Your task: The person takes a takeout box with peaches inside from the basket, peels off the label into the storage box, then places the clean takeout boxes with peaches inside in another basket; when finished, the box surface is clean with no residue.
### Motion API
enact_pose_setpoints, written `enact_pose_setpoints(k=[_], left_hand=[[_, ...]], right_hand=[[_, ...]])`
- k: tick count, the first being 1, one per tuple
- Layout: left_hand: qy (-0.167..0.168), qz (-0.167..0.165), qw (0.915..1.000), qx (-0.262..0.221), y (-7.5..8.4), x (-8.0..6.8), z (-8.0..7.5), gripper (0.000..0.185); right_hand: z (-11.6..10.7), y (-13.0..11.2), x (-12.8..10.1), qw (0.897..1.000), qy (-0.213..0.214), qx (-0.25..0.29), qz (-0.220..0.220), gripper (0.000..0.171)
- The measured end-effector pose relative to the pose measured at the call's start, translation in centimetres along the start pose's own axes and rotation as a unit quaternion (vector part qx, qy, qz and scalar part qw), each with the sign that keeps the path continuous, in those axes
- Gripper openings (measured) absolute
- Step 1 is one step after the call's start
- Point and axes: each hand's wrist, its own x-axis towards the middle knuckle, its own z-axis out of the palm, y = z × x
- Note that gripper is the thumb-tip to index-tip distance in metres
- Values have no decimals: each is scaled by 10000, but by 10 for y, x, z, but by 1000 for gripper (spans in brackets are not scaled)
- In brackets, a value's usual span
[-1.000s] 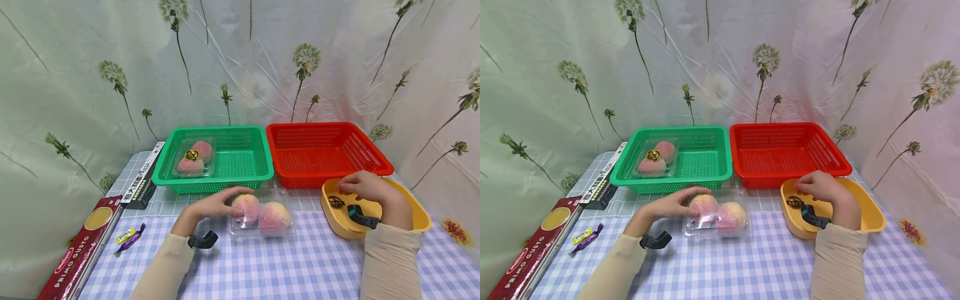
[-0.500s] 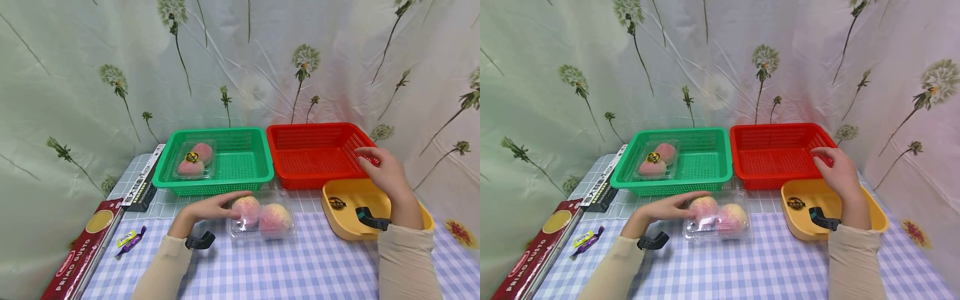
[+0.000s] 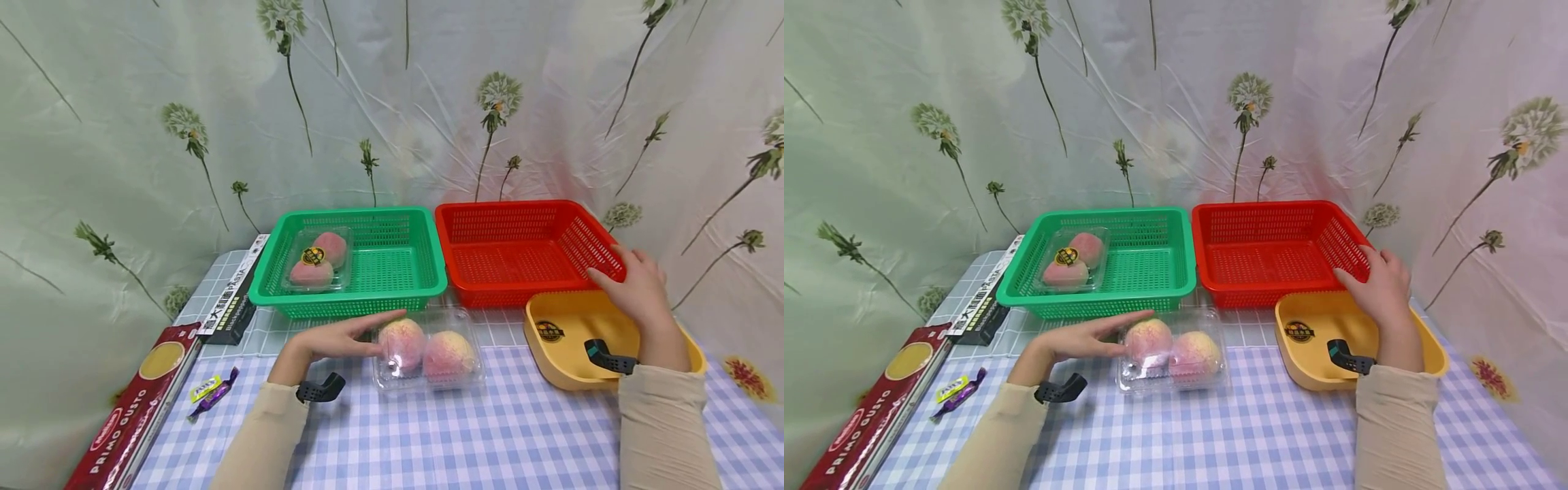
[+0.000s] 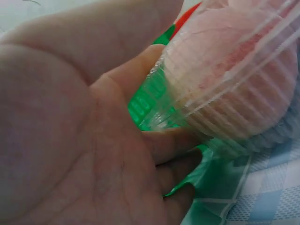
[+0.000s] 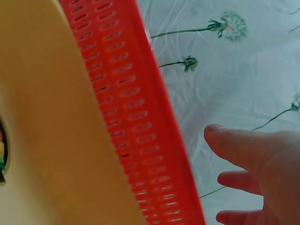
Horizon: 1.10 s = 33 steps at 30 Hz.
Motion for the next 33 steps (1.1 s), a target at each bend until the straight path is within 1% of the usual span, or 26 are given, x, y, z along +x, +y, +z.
enact_pose_setpoints(k=[2, 7, 9, 12, 15, 17, 19, 22, 25, 29, 33], left_hand=[[-56, 57, 10000, -3, 2, -1, -1, 74], [-185, 281, 9991, -260, 12, -2, 0, 71], [-174, 287, 9987, -382, 17, -1, 1, 70], [-42, 142, 9979, -627, 23, -1, 3, 66], [169, 16, 9948, -1004, 26, 0, 6, 61], [347, -11, 9917, -1234, 26, 3, 8, 58], [513, 23, 9893, -1367, 26, 6, 9, 55], [711, 49, 9873, -1419, 26, 11, 12, 54], [786, 35, 9873, -1384, 25, 15, 14, 52], [914, -173, 9859, -1389, 24, 18, 18, 50], [1117, -459, 9803, -1563, 24, 24, 22, 51]], right_hand=[[3, 4, 1, 10000, -57, -7, 41, 77], [9, 12, 3, 9999, -115, 39, 73, 79], [10, 13, 3, 9998, -143, 90, 135, 80], [11, 14, 4, 9994, -193, 150, 229, 81], [11, 13, 3, 9993, -231, 148, 268, 80], [11, 13, 3, 9992, -255, 124, 275, 80], [11, 12, 3, 9991, -277, 113, 283, 80], [11, 12, 2, 9990, -311, 111, 300, 80], [11, 12, 2, 9989, -336, 125, 313, 80], [11, 12, 2, 9988, -360, 112, 318, 80], [11, 13, 2, 9986, -398, 91, 323, 82]])
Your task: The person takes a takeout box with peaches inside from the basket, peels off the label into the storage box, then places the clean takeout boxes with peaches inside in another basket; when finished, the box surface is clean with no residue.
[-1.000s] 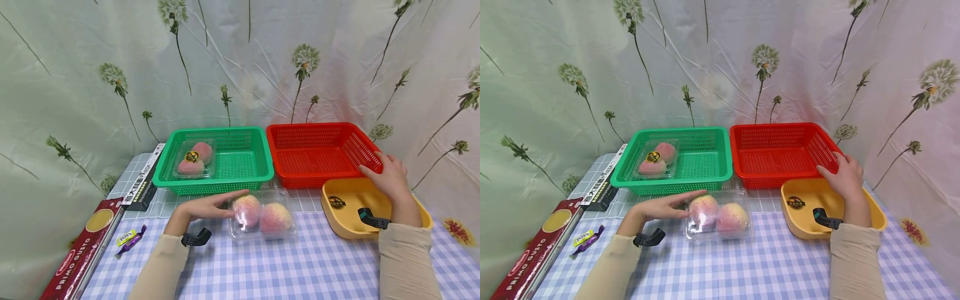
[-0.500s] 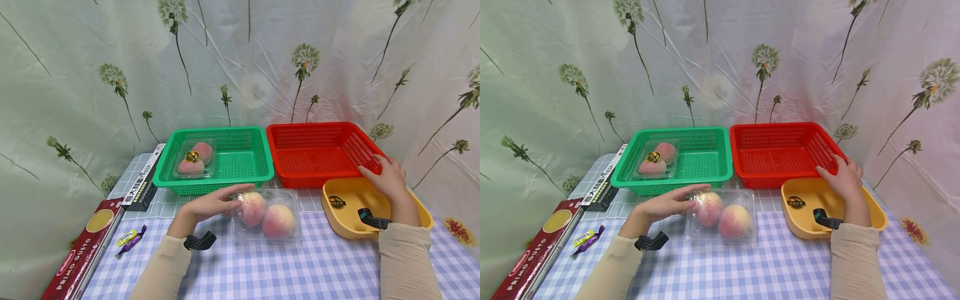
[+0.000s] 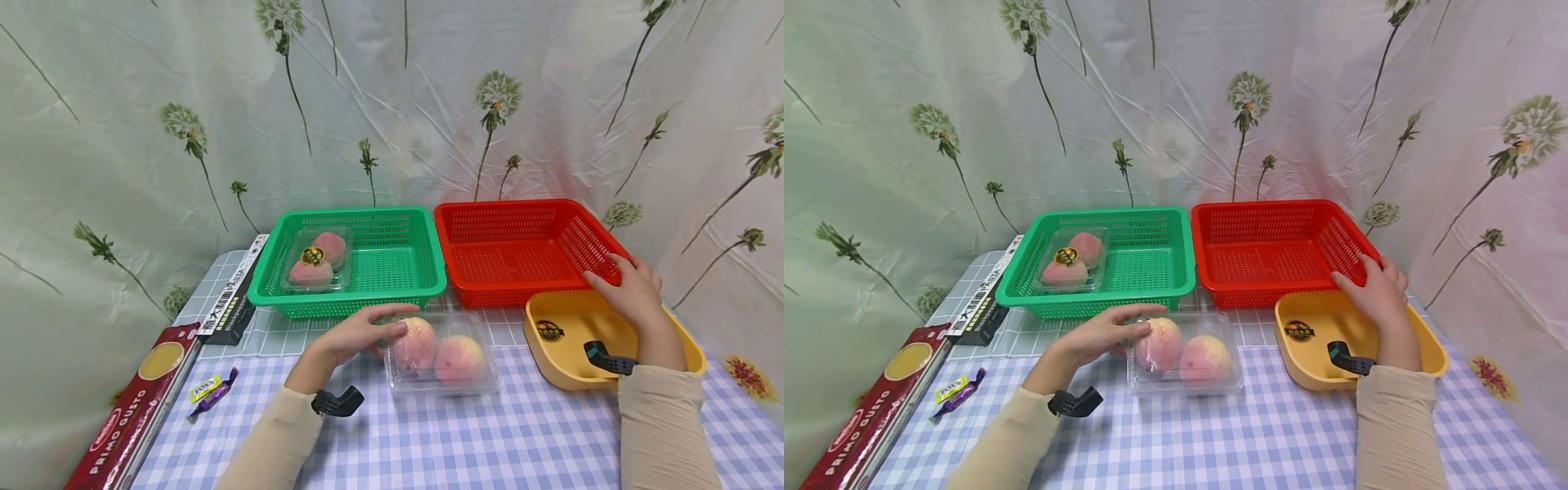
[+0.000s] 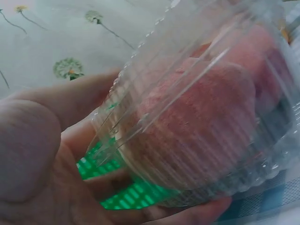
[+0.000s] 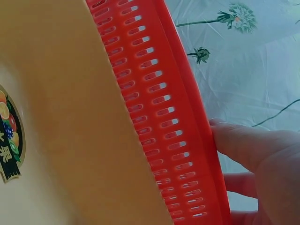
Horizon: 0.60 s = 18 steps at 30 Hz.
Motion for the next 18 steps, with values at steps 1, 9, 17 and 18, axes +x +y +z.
enact_pose_setpoints(k=[1, 9, 17, 18], left_hand=[[82, -51, 9999, -50, 0, 1, 1, 51], [484, -95, 9987, -90, 6, 3, 6, 42], [588, 147, 9978, -278, 18, -3, 6, 43], [605, 164, 9973, -374, 21, -3, 7, 43]], right_hand=[[0, 0, 0, 10000, -25, -14, -1, 82], [1, 1, -1, 9997, -191, -94, -144, 75], [1, 2, -2, 9996, -256, -130, -71, 73], [1, 2, -2, 9996, -262, -116, -61, 73]])
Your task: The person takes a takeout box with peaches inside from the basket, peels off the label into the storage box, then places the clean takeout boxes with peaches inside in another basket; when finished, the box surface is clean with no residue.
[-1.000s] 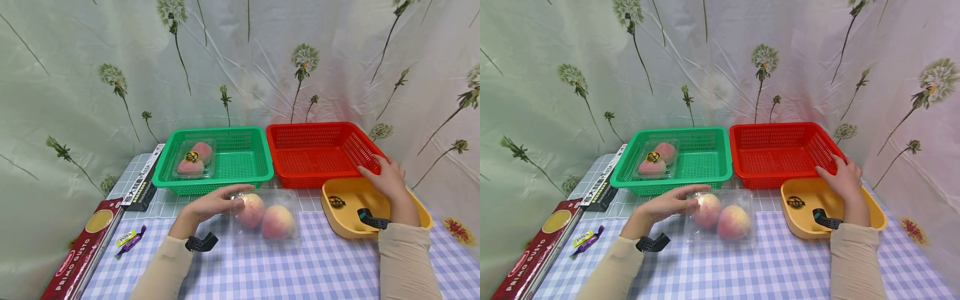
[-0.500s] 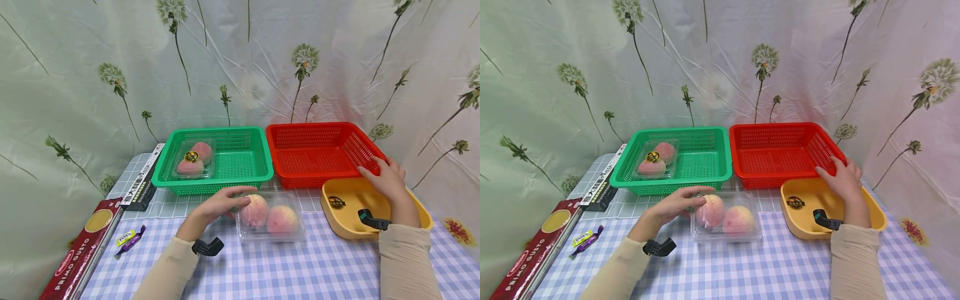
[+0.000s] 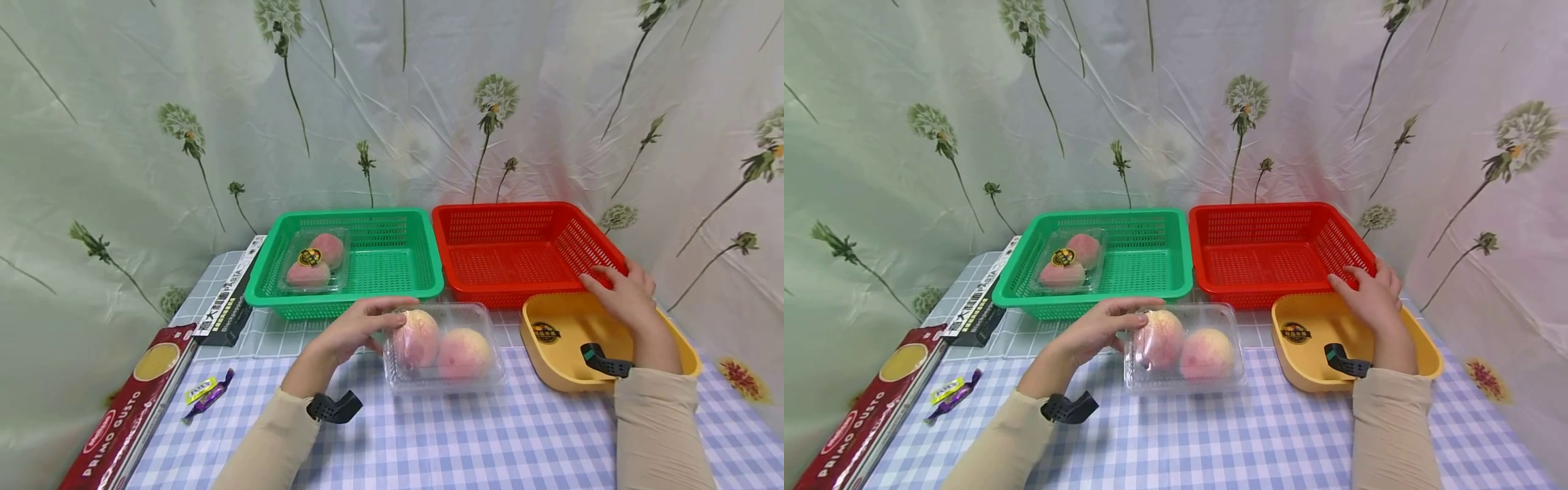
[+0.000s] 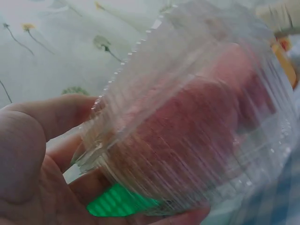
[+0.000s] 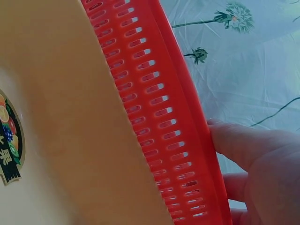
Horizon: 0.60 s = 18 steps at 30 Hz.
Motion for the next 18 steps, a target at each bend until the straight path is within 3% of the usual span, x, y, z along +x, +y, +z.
enact_pose_setpoints(k=[7, 14, 18], left_hand=[[346, 277, 9922, -1161, 24, 2, 2, 46], [1222, 353, 9671, -2204, 45, 24, 10, 40], [1770, 496, 9537, -2382, 60, 39, 26, 38]], right_hand=[[1, 0, 0, 10000, -54, 35, -24, 74], [2, -1, -2, 9999, -128, 59, -44, 75], [2, -1, -1, 9999, -130, 17, -82, 73]])
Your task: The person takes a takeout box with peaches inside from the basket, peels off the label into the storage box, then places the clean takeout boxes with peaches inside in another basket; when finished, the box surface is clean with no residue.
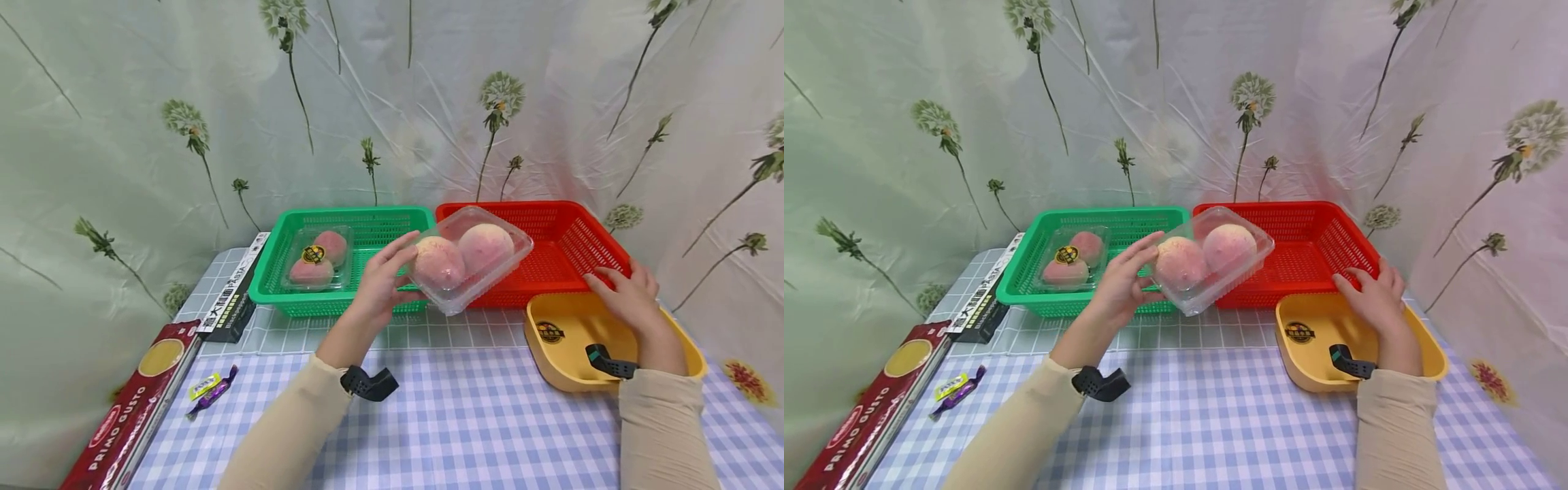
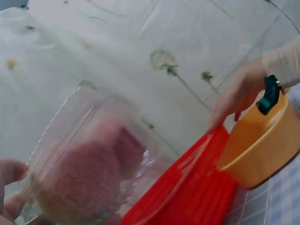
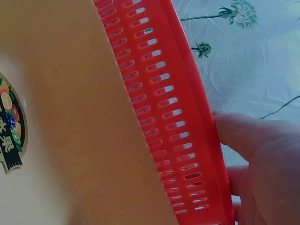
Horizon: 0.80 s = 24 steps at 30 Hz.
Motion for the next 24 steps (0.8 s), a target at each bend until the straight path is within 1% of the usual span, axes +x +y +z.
enact_pose_setpoints(k=[5, 11, 13, 16, 19, 24], left_hand=[[349, 49, 9994, 4, -3, 18, 30, 38], [680, 30, 9976, -157, -11, 44, 64, 34], [823, 34, 9966, -102, -14, 51, 75, 34], [988, 140, 9949, 114, -21, 60, 89, 36], [1127, 199, 9925, 428, -27, 69, 100, 39], [1450, 62, 9853, 898, -37, 81, 113, 41]], right_hand=[[-1, 2, 0, 10000, 17, 4, 9, 72], [-1, 2, 0, 9998, 171, -14, -82, 67], [0, 2, 1, 9998, 182, -7, -94, 67], [3, 2, 2, 9999, 162, 36, -36, 69], [4, 2, 3, 9998, 180, 91, 11, 70], [2, 3, 4, 9997, 192, 125, 14, 75]])
